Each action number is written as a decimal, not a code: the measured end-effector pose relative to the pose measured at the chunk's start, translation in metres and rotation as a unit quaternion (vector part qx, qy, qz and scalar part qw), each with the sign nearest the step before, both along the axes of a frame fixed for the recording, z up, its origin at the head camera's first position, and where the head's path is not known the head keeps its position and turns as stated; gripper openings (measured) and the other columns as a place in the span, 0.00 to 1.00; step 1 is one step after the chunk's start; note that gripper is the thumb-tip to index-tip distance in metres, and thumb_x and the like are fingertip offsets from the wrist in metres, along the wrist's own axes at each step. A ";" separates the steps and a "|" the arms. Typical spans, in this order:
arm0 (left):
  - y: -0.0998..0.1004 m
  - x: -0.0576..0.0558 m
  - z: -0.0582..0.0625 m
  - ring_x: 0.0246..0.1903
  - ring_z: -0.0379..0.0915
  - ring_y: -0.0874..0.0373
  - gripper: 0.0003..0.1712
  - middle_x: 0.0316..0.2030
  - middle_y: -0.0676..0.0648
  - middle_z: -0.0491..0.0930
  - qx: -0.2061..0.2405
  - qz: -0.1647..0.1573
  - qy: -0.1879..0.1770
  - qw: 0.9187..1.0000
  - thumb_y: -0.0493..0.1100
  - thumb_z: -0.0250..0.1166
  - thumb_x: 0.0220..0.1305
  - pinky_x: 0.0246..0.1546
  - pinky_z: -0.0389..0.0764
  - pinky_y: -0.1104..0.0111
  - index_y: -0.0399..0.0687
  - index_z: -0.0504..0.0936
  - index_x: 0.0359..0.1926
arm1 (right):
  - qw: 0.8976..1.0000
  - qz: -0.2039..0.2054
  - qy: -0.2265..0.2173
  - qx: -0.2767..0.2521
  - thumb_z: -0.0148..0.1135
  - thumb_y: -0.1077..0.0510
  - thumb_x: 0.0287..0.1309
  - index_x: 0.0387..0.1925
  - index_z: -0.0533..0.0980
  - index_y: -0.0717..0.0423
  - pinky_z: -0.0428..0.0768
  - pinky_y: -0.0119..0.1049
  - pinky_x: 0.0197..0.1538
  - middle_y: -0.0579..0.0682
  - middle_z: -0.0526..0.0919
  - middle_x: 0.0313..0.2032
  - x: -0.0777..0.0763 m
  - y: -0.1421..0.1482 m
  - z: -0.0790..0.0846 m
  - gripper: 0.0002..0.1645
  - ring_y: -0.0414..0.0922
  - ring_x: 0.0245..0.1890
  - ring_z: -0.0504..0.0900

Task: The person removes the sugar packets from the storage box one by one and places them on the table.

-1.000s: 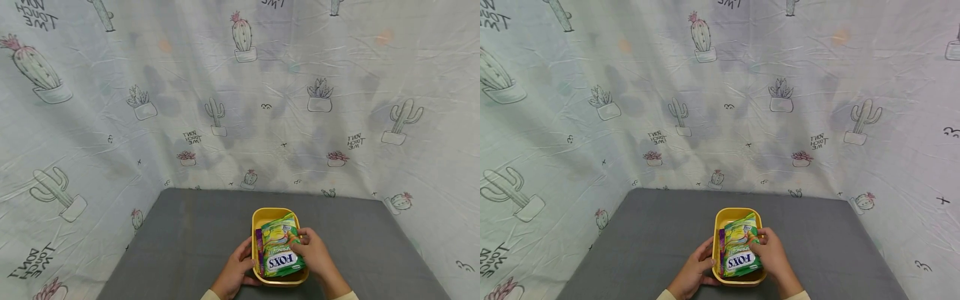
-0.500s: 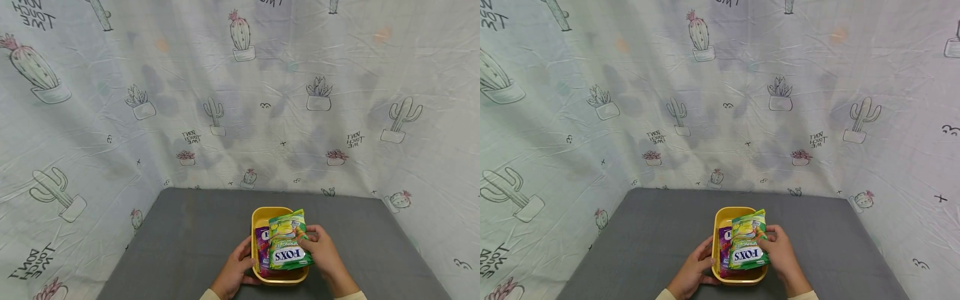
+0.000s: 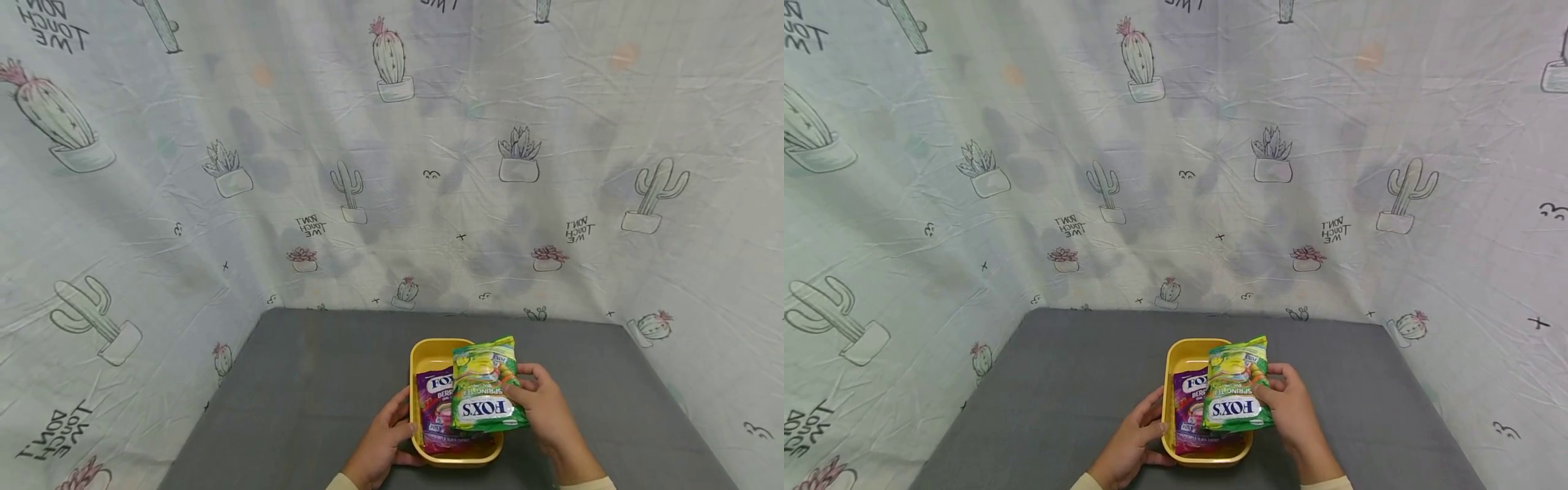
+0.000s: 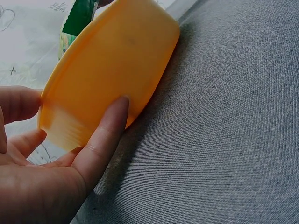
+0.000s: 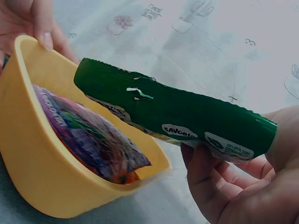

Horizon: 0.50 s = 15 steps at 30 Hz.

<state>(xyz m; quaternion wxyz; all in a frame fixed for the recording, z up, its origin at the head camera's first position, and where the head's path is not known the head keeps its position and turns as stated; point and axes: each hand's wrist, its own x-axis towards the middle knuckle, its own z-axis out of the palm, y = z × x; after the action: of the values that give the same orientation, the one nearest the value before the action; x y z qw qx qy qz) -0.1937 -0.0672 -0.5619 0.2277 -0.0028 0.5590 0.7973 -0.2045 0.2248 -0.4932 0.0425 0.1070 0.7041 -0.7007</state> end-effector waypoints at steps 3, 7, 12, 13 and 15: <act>0.001 0.000 -0.001 0.47 0.75 0.42 0.38 0.64 0.35 0.62 -0.002 0.000 0.003 1.000 0.35 0.56 0.65 0.31 0.78 0.42 0.50 0.54 0.74 | 1.000 -0.006 0.004 0.000 0.62 0.60 0.61 0.61 0.59 0.60 0.82 0.46 0.31 0.62 0.77 0.45 0.000 0.006 0.002 0.31 0.54 0.34 0.83; 0.002 0.000 -0.002 0.46 0.76 0.42 0.39 0.63 0.36 0.63 -0.002 0.003 0.000 1.000 0.35 0.57 0.65 0.30 0.78 0.42 0.51 0.54 0.74 | 1.000 -0.018 0.006 0.005 0.62 0.60 0.61 0.62 0.59 0.60 0.82 0.45 0.32 0.63 0.76 0.45 0.001 0.012 0.004 0.32 0.53 0.34 0.83; 0.002 0.000 -0.002 0.45 0.77 0.42 0.39 0.63 0.37 0.63 -0.005 0.006 -0.003 1.000 0.35 0.58 0.64 0.30 0.78 0.42 0.52 0.54 0.74 | 1.000 -0.021 -0.003 0.010 0.62 0.59 0.61 0.62 0.59 0.60 0.82 0.46 0.33 0.63 0.76 0.46 0.003 0.017 0.005 0.32 0.53 0.35 0.82; 0.002 0.000 -0.002 0.45 0.77 0.42 0.39 0.63 0.37 0.63 -0.006 0.006 -0.002 1.000 0.35 0.58 0.64 0.30 0.78 0.42 0.51 0.54 0.74 | 1.000 -0.020 -0.005 0.009 0.62 0.59 0.61 0.62 0.58 0.60 0.82 0.47 0.33 0.63 0.76 0.47 0.004 0.018 0.004 0.33 0.53 0.35 0.82; 0.002 0.000 -0.002 0.46 0.76 0.43 0.39 0.63 0.37 0.64 -0.007 0.005 -0.001 1.000 0.35 0.58 0.64 0.29 0.79 0.42 0.52 0.55 0.73 | 1.000 -0.020 -0.008 0.005 0.62 0.59 0.61 0.62 0.58 0.60 0.82 0.47 0.33 0.63 0.76 0.47 0.005 0.019 0.004 0.33 0.54 0.36 0.82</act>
<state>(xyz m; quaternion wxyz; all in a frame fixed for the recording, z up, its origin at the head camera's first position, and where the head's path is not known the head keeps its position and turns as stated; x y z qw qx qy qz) -0.1937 -0.0654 -0.5642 0.2240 -0.0079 0.5644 0.7945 -0.1993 0.2440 -0.4897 0.0331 0.1269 0.7052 -0.6967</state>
